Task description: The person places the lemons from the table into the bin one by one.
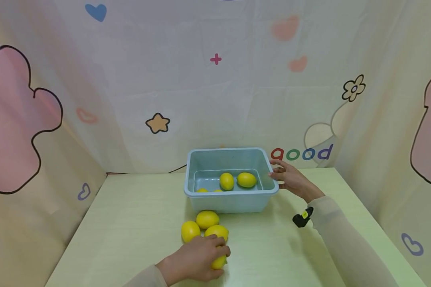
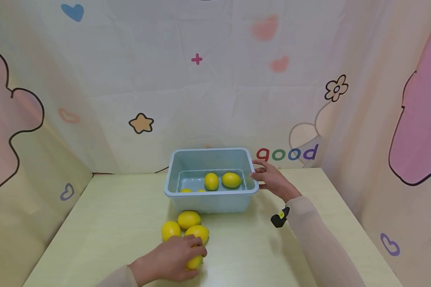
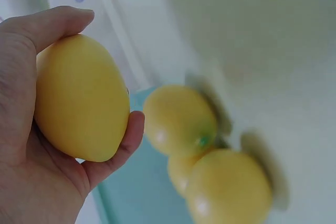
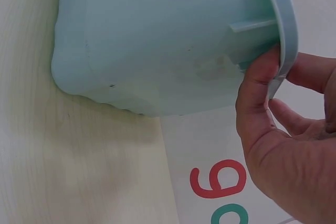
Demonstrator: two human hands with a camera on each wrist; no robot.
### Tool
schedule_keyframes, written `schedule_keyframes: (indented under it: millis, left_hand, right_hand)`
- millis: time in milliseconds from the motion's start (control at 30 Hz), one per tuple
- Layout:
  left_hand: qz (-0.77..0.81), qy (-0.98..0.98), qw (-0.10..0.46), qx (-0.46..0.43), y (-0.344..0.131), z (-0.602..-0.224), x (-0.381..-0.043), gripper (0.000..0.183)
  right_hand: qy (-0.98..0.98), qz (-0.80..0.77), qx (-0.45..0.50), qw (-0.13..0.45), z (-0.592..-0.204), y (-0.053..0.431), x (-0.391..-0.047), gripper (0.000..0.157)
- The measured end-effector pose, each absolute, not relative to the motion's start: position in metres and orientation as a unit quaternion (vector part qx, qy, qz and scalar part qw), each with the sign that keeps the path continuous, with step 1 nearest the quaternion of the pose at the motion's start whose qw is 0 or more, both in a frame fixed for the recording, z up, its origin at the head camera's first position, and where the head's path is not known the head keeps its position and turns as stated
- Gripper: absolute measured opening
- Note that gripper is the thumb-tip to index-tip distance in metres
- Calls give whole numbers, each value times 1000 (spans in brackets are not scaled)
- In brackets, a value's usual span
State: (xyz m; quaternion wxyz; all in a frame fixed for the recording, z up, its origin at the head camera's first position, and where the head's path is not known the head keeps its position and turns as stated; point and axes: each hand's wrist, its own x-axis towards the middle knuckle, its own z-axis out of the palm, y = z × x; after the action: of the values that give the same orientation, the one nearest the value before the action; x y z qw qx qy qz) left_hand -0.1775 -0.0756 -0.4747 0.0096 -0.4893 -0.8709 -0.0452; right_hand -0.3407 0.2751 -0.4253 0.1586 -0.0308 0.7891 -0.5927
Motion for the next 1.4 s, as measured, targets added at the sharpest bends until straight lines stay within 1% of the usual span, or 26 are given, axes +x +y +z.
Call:
schedule_keyframes:
  millis: [167, 267, 533, 733, 933, 1400]
  left_hand:
    - [-57, -883, 26, -464, -77, -456, -183, 39]
    - [-66, -890, 44, -449, -78, -446, -186, 39]
    - [-112, -895, 123, -415, -80, -419, -197, 31]
    - [-141, -882, 195, -405, -79, -395, -205, 30]
    - [-145, -884, 216, -389, -75, -374, -208, 35]
    - [-153, -874, 256, -383, -73, -345, -224, 33]
  right_hand:
    - [790, -591, -27, 161, -426, 275, -340, 70]
    - [791, -590, -28, 160, -426, 275, -340, 70]
    - [788, -595, -26, 159, -424, 274, -340, 71]
    - [789, -594, -32, 154, -424, 276, -340, 70]
    - [793, -588, -37, 157, -424, 276, -340, 72]
    - [791, -590, -32, 158, -423, 273, -338, 70]
